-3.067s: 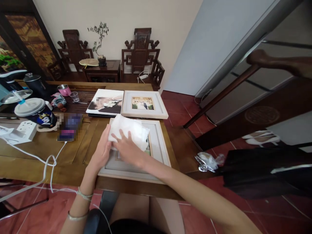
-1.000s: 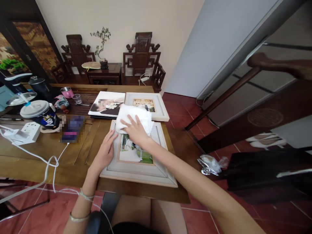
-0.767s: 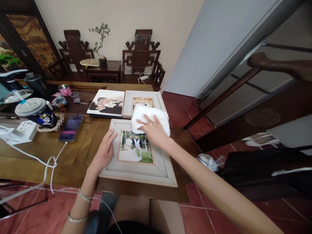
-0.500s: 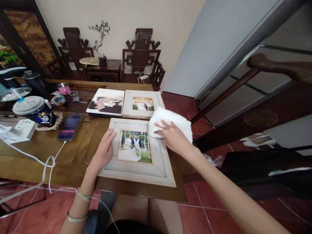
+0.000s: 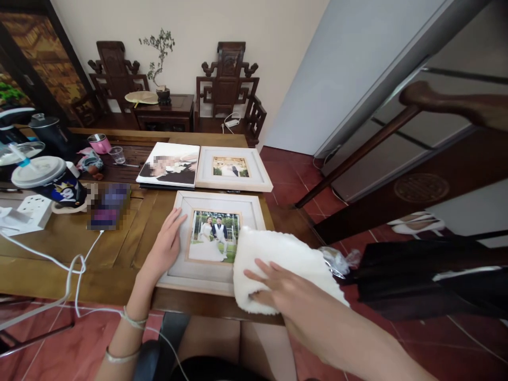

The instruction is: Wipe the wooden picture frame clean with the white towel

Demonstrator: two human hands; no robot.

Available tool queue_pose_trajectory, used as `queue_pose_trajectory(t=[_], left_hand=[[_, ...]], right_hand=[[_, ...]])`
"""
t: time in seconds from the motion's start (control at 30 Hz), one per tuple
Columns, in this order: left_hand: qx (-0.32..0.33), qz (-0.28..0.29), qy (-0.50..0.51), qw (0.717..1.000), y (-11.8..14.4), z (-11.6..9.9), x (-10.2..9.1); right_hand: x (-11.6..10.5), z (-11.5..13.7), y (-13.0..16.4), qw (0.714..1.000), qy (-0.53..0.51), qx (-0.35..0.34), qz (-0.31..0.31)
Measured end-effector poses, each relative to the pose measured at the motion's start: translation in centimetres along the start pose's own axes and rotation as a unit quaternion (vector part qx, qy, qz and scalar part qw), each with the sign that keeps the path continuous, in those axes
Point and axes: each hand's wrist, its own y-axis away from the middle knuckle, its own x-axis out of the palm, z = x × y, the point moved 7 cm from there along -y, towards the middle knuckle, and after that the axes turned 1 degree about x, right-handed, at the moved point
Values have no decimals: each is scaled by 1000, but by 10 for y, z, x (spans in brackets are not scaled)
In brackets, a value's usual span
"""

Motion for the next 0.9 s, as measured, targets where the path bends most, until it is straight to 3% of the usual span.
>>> queue_pose_trajectory(t=[0.1, 0.17, 0.3, 0.4, 0.57, 0.73, 0.9], left_hand=[[-1, 3, 1, 1000, 0, -1, -1], [-4, 5, 2, 1000, 0, -1, -1], [-5, -1, 7, 1000, 0, -2, -3], [-5, -4, 8, 1000, 0, -2, -3], [-8, -4, 5, 1000, 0, -1, -3], [-6, -3, -1, 1000, 0, -1, -2], [0, -1, -1, 1000, 0, -3, -2]], right_hand=[[-5, -20, -24, 999, 11, 28, -15], [-13, -42, -44, 996, 47, 46, -63], [-31, -83, -78, 966, 159, 91, -180], [-34, -95, -93, 951, 209, 109, -199], [-21, -73, -84, 962, 209, 86, -156], [-4, -28, -38, 986, 138, 41, -84], [1, 18, -3, 995, 81, -32, -57]])
